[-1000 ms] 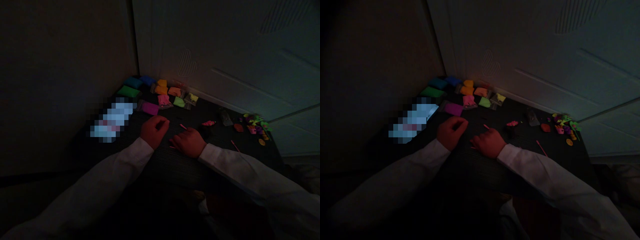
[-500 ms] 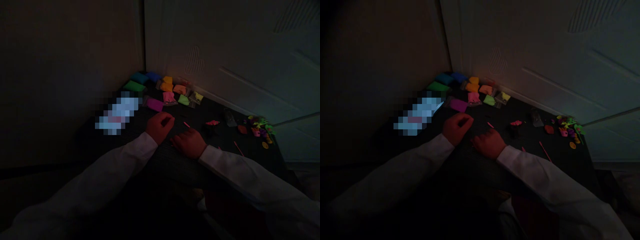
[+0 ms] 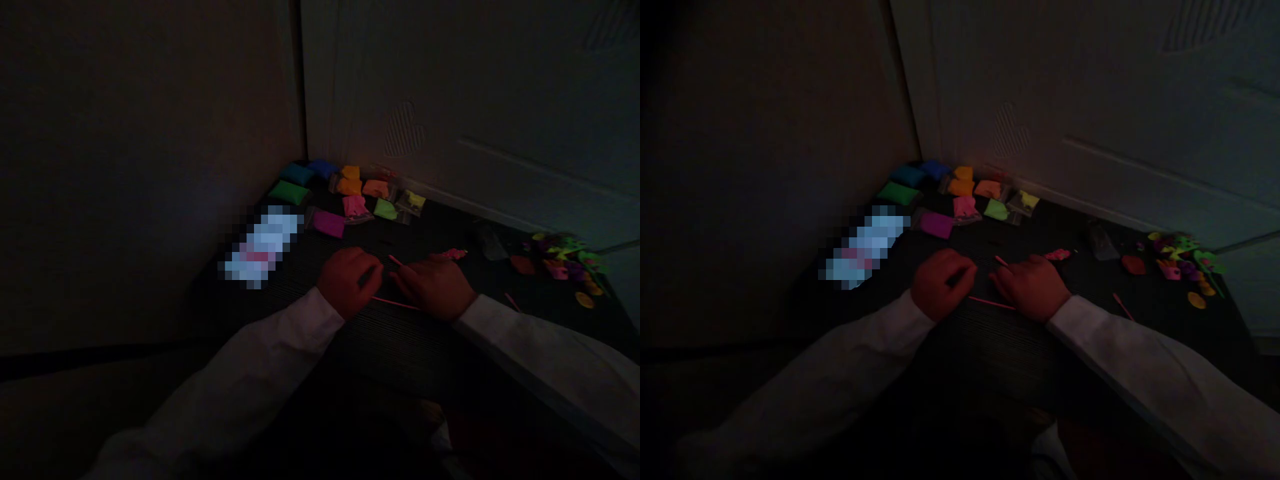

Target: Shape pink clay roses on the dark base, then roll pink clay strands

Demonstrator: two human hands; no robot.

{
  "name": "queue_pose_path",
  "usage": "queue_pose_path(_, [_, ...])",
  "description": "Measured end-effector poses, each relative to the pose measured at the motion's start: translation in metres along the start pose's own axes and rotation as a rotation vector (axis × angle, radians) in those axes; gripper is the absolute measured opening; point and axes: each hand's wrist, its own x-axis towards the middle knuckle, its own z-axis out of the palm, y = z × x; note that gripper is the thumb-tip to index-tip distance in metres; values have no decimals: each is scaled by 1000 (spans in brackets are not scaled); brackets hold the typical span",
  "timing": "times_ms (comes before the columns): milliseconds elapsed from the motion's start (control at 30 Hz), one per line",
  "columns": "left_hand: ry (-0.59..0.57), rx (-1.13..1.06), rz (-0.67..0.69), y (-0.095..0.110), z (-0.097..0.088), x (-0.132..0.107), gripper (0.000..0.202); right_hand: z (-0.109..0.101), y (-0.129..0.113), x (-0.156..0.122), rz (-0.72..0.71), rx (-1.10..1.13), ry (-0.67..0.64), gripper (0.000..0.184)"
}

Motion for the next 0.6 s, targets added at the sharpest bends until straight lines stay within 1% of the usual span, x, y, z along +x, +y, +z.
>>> queue_pose_path(100, [-58,113,181,6,0,-4,16,9,-2,-4,-64,30,11,30])
queue_pose_path(167, [-76,154,252,7,-1,-6,17,14,-7,-7,-86,53,26,27])
queue_pose_path(233, [-65,155,297,8,-2,-7,16,16,-12,-12,-95,75,36,27])
queue_pose_path(367, [-23,108,329,9,-3,-7,13,19,-16,-18,-111,138,50,30])
queue_pose_path(500, [0,73,330,13,-3,-6,9,21,-7,-11,-74,153,66,33])
queue_pose_path(600, [-5,75,320,15,-5,-7,8,21,-4,-9,-65,149,76,33])
